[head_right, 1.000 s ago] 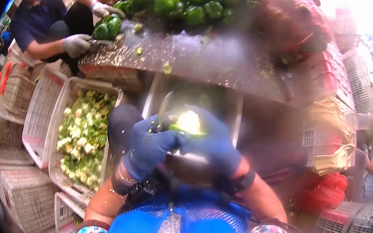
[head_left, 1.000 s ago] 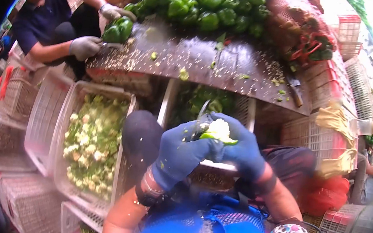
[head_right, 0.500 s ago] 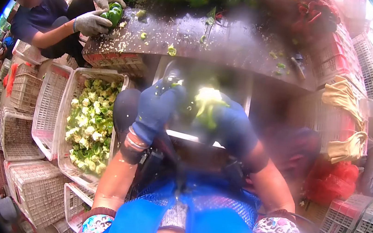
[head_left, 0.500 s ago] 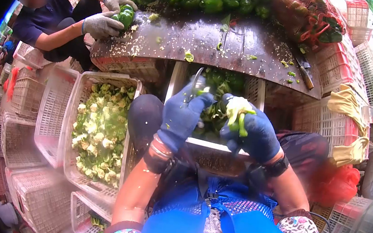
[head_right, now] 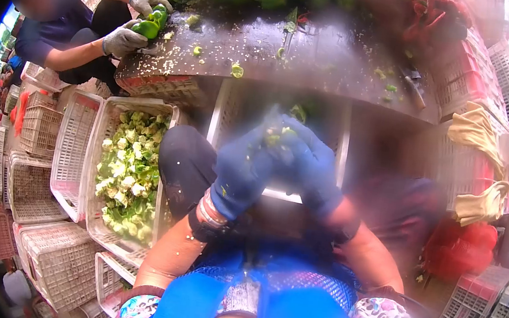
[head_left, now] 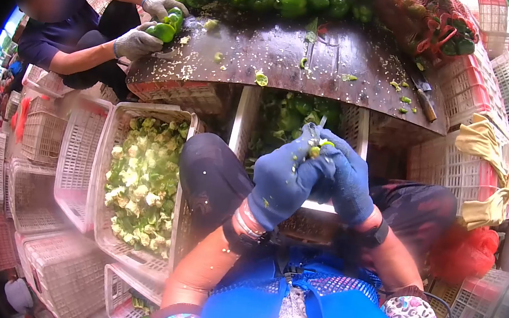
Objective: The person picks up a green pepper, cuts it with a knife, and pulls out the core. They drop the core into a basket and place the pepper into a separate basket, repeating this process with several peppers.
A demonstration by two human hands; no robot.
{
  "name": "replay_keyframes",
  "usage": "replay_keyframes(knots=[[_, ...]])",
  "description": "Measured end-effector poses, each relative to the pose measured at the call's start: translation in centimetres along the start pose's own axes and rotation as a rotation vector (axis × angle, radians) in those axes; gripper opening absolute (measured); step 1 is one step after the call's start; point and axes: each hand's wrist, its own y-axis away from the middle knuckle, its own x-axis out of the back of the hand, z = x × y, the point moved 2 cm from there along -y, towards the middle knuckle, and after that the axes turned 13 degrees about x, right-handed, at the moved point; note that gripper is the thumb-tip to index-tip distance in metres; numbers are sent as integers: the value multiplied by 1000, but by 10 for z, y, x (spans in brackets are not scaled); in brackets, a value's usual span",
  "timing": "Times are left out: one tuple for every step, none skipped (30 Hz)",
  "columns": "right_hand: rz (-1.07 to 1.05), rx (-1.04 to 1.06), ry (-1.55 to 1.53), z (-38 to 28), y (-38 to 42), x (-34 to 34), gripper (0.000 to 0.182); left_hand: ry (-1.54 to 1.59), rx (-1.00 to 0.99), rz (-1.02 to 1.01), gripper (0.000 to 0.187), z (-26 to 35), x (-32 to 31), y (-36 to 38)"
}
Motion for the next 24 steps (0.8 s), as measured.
replay_keyframes(knots=[[13, 6, -16, 5, 1, -1, 44, 34, 58, 12, 29, 1, -2, 0], [25, 13, -33, 12, 2, -2, 45, 67, 114, 24, 25, 1, -2, 0], [-1, 89, 42, 22, -4, 1, 45, 100, 170, 37, 23, 0, -3, 0], [-20, 115, 139, 26, -4, 4, 45, 107, 227, 46, 23, -2, -2, 0], [-43, 141, 237, 22, -5, 2, 46, 115, 285, 57, 23, -5, -2, 0], [-67, 168, 337, 20, -6, 0, 46, 127, 342, 69, 24, -8, -2, -1], [-102, 188, 380, 27, -5, 6, 47, 155, 495, 56, 25, -13, -2, -2], [-148, 239, 429, 26, -4, 7, 48, 81, 367, 77, 24, -18, -1, -5], [-194, 290, 478, 23, -2, 7, 48, 6, 238, 96, 23, -28, 0, -7], [-239, 345, 526, 21, -2, 9, 49, 5, 203, 99, 21, -38, 2, -7], [-294, 573, 755, 21, -5, 14, 52, 79, 271, 77, 19, -51, 4, -4], [-394, 531, 899, 15, -7, 18, 52, 141, 340, 52, 18, -62, 6, -4], [-491, 492, 1043, 6, -10, 23, 53, 173, 386, 39, 18, -72, 9, -4], [-587, 456, 1185, -1, -17, 23, 54, 127, 435, 0, 21, -72, 14, -6], [-526, 548, 1117, -7, -25, 18, 57, 80, 482, -42, 26, -72, 19, -8], [-542, 522, 1183, -18, -33, 18, 68, 80, 475, -54, 23, -74, 20, -9], [-462, 554, 1179, -19, -35, 19, 71, 81, 412, -57, 20, -75, 22, -11], [-381, 588, 1171, -15, -34, 24, 75, 88, 294, -45, 17, -75, 20, -13], [-436, 472, 947, 1, -36, 34, 80, 77, 198, -37, 15, -76, 17, -12], [-494, 367, 720, 17, -39, 38, 85, 62, 231, -58, 17, -74, 11, -15], [-472, 151, 437, 26, -37, 32, 85, 46, 265, -79, 20, -72, 5, -17], [-416, 153, 520, 29, -36, 29, 81, -27, 386, -171, 20, -64, 6, -15], [-286, 83, 341, 39, -36, 29, 71, 208, 626, -212, 20, -38, 13, -19], [-203, 53, 395, 34, -37, 20, 61, 454, 867, -258, 21, -16, 17, -19]])
